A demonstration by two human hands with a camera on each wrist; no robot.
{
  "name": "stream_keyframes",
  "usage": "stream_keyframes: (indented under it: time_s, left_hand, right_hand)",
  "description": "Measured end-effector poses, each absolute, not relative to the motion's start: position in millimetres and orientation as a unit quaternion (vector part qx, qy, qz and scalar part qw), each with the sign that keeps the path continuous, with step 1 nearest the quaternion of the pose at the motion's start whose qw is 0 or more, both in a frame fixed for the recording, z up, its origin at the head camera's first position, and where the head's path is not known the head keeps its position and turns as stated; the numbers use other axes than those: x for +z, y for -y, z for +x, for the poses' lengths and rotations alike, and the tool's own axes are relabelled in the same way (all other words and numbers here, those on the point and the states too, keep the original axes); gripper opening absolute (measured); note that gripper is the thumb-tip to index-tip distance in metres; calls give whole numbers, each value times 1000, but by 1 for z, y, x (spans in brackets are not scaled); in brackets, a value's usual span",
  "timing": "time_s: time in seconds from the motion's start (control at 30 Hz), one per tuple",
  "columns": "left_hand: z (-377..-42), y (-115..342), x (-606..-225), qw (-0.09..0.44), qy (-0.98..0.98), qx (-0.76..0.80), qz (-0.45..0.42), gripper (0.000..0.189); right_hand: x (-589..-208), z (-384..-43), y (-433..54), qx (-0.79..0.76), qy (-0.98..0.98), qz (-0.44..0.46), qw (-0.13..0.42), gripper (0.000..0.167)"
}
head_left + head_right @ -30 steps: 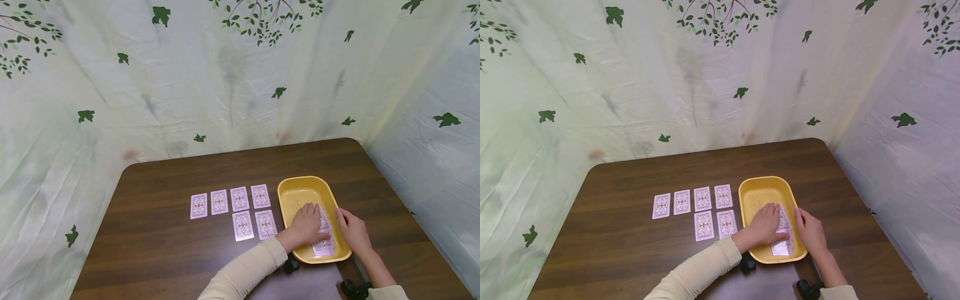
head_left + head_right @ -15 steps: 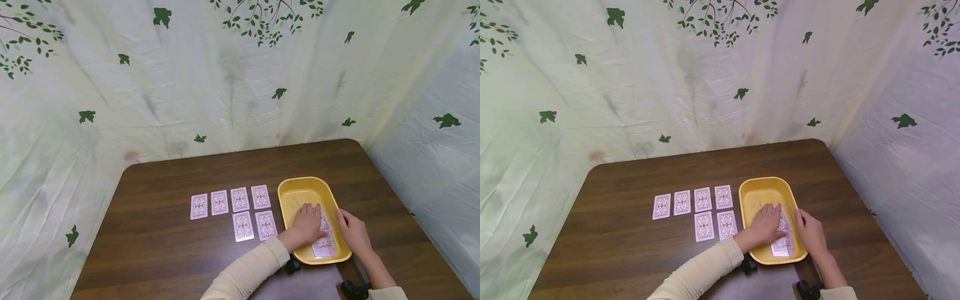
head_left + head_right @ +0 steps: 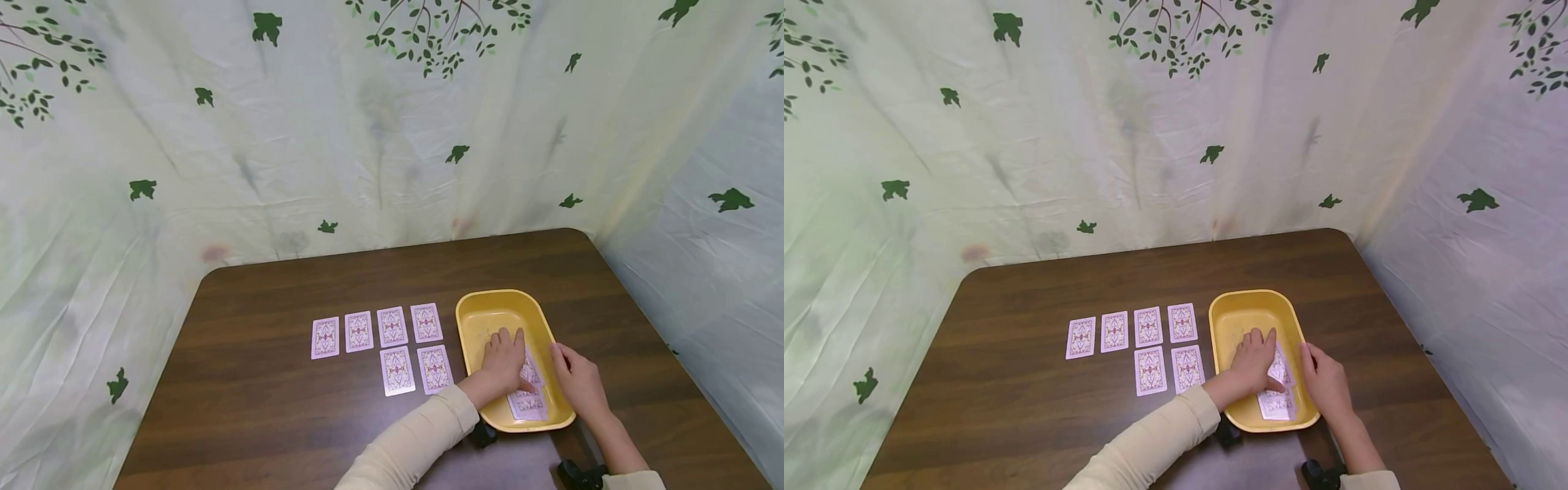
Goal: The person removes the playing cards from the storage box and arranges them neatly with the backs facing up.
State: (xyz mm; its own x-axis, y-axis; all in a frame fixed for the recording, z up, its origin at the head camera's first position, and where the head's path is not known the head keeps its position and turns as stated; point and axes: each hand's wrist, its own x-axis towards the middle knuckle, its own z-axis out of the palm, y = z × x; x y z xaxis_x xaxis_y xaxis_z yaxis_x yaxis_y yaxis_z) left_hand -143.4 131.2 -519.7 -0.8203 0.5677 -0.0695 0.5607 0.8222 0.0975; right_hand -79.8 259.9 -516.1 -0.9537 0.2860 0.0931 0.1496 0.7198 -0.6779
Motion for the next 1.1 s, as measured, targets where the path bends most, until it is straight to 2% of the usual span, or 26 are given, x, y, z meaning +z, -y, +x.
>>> stream_keyframes:
  time_s: [0.13,0.3,0.53,0.77,0.93,1.1]
  left_hand:
    - [-144,-131,-521,43,-948,54,310,109]
    - [-144,-129,-522,33,-939,12,342,96]
    - [-139,-128,-522,-20,-927,-56,371,78]
    - [-138,-126,-522,-53,-918,-50,390,68]
    - [-138,-125,-521,-52,-917,-26,394,65]
    - [-139,-123,-521,-22,-917,14,398,69]
  right_hand:
    - [-516,-80,-260,356,923,-116,94,47]
    - [-514,-80,-259,356,923,-118,89,47]
    - [-515,-80,-259,355,922,-121,93,48]
    - [-517,-80,-259,351,924,-120,96,47]
    - [-517,-80,-260,352,924,-123,90,48]
    - [-516,-80,-260,353,923,-120,91,47]
